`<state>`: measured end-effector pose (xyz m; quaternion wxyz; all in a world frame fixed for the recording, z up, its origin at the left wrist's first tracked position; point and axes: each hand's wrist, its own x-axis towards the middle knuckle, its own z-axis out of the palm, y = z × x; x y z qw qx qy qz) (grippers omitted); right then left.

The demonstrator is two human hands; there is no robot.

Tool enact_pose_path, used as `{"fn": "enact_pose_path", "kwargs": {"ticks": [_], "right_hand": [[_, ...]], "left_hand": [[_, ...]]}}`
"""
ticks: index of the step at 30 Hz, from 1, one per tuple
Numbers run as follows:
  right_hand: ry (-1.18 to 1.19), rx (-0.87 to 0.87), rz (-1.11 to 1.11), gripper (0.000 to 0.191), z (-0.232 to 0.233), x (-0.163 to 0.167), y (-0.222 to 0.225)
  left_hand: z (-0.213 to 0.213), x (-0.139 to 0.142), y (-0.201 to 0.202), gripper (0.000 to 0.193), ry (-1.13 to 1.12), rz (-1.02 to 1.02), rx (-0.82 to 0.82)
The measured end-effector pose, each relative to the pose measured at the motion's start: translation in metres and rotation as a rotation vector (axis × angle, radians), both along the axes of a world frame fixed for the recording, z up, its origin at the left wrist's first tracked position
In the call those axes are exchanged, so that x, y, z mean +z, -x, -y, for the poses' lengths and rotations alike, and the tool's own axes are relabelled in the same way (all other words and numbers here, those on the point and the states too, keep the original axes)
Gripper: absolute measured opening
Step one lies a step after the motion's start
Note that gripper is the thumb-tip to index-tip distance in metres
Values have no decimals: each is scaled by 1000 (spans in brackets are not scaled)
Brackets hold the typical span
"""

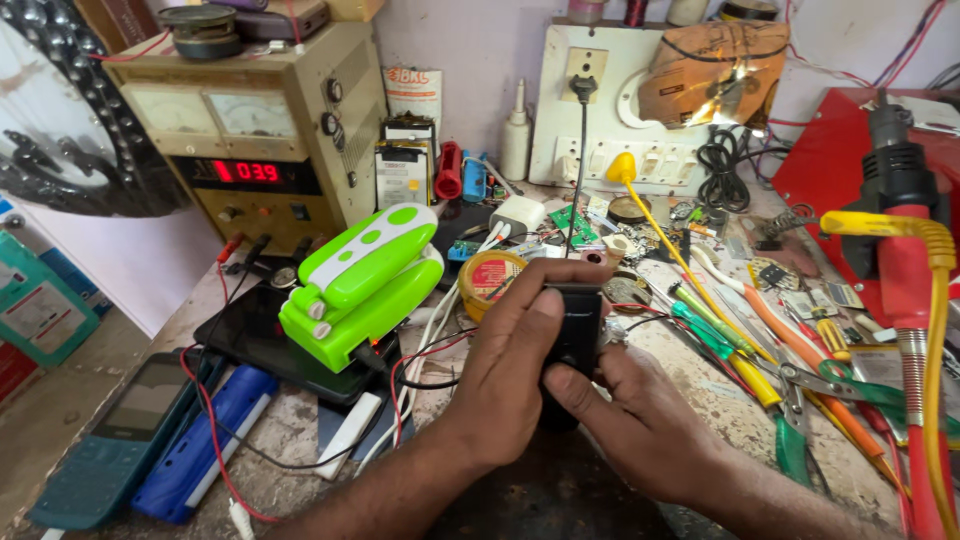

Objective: The person uses tweezers and a screwdriver to pry open and adjust the casing of a black handheld electronic device on a cluttered workbench. They repeatedly open and close the device while manipulating internal components with tools.

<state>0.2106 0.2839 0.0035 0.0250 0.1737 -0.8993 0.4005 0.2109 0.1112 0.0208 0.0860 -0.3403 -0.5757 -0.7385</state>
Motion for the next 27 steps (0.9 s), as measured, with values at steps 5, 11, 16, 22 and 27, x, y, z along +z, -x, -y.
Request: {"fn": "enact_pose_path", "kwargs": {"ticks": [5,11,16,22,27], "right_hand": [[-215,-69,12,49,-12,14,3],[-205,-338,-122,36,-61,53,40],[-452,-511,-28,27,-101,60,63],[-507,-427,-92,32,-91,47,71],[-607,-342,-130,34,-81,46,72]], "left_hand": [[-9,-3,6,43,-114,151,-112],[-5,-1,14,43,-149,169,13],[-9,-1,7,44,-83,182,7],[-8,3,3,43,-83,173,-66],[-7,4,0,44,-98,177,-135]]}}
